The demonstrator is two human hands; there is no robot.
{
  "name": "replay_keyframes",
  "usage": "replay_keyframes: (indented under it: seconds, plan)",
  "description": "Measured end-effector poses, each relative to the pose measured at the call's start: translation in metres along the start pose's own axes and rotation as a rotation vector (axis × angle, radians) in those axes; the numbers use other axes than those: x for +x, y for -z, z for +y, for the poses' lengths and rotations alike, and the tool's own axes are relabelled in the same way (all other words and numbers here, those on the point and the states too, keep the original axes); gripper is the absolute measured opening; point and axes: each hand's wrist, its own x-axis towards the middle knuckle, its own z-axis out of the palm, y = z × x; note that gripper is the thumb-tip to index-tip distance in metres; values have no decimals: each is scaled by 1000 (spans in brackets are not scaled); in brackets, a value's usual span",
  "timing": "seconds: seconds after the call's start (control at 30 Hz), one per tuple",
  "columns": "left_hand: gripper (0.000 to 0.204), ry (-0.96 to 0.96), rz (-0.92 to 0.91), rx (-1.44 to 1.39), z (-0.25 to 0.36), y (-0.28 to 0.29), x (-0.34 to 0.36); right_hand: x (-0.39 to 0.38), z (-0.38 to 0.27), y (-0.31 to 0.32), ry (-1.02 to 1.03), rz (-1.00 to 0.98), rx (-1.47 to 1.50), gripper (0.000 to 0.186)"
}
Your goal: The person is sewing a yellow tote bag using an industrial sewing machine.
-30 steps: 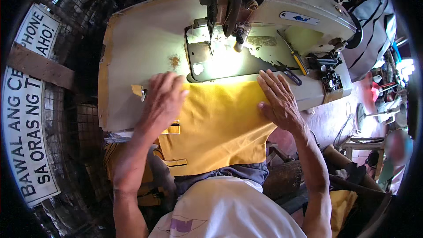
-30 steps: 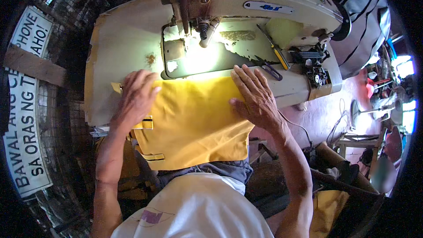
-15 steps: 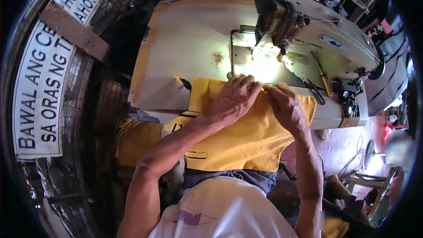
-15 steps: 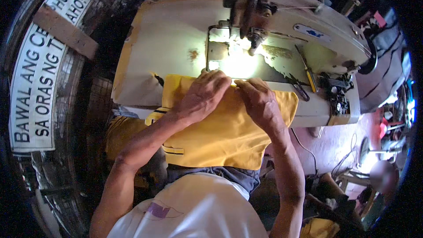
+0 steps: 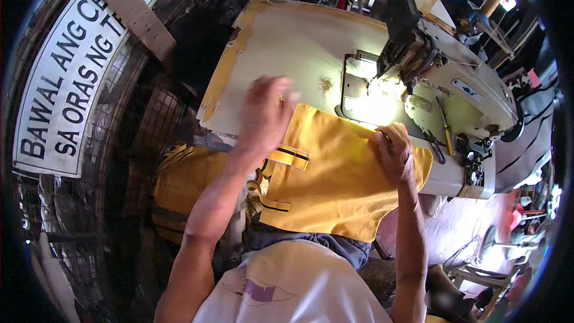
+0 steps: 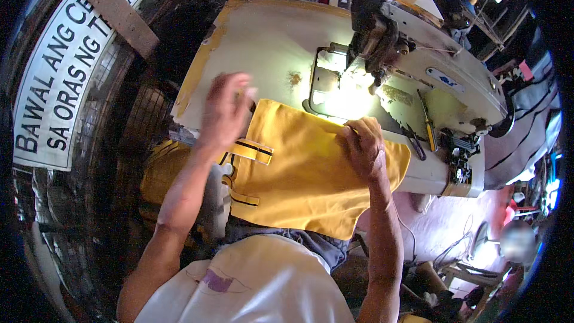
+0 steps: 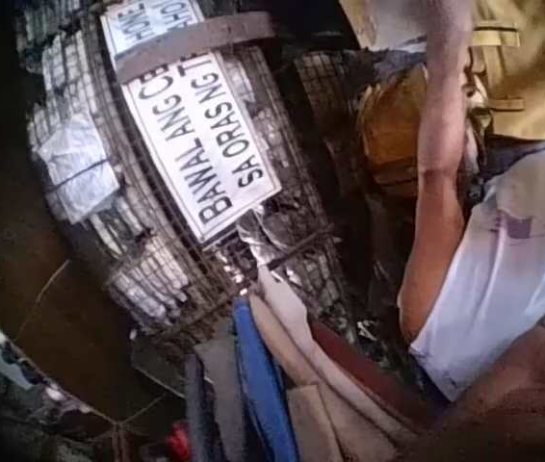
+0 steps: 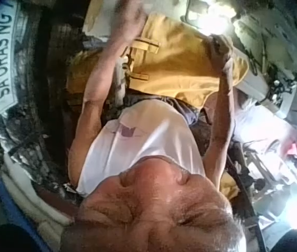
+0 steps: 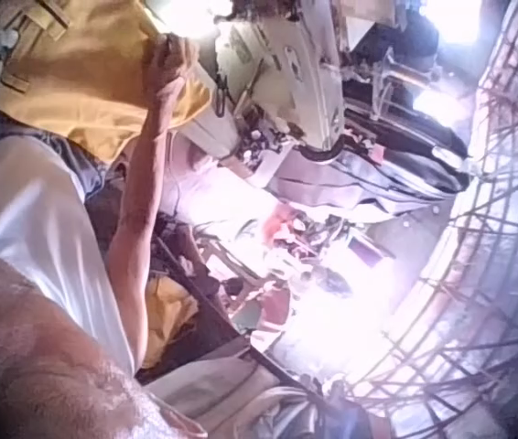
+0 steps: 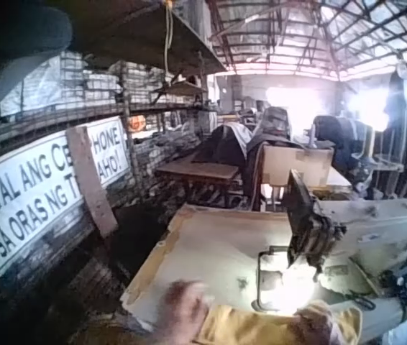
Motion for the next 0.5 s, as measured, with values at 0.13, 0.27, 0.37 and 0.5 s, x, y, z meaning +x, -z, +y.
replay_keyframes:
  seconds: [0.13, 0.27, 0.37, 0.5]
  plan:
    - [25, 365, -332, -103, 5, 54, -58, -4, 0, 0, -104, -3, -3, 13]
    - [35, 284, -474, -43, 30, 53, -94, 0, -8, -2, -55, -35, -33, 15]
    - [25, 275, -296, -106, 47, 53, -103, -1, -4, 0, -15, 6, -60, 14]
    - [31, 75, -224, -62, 96, 60, -102, -13, -7, 26, -90, 18, -38, 13]
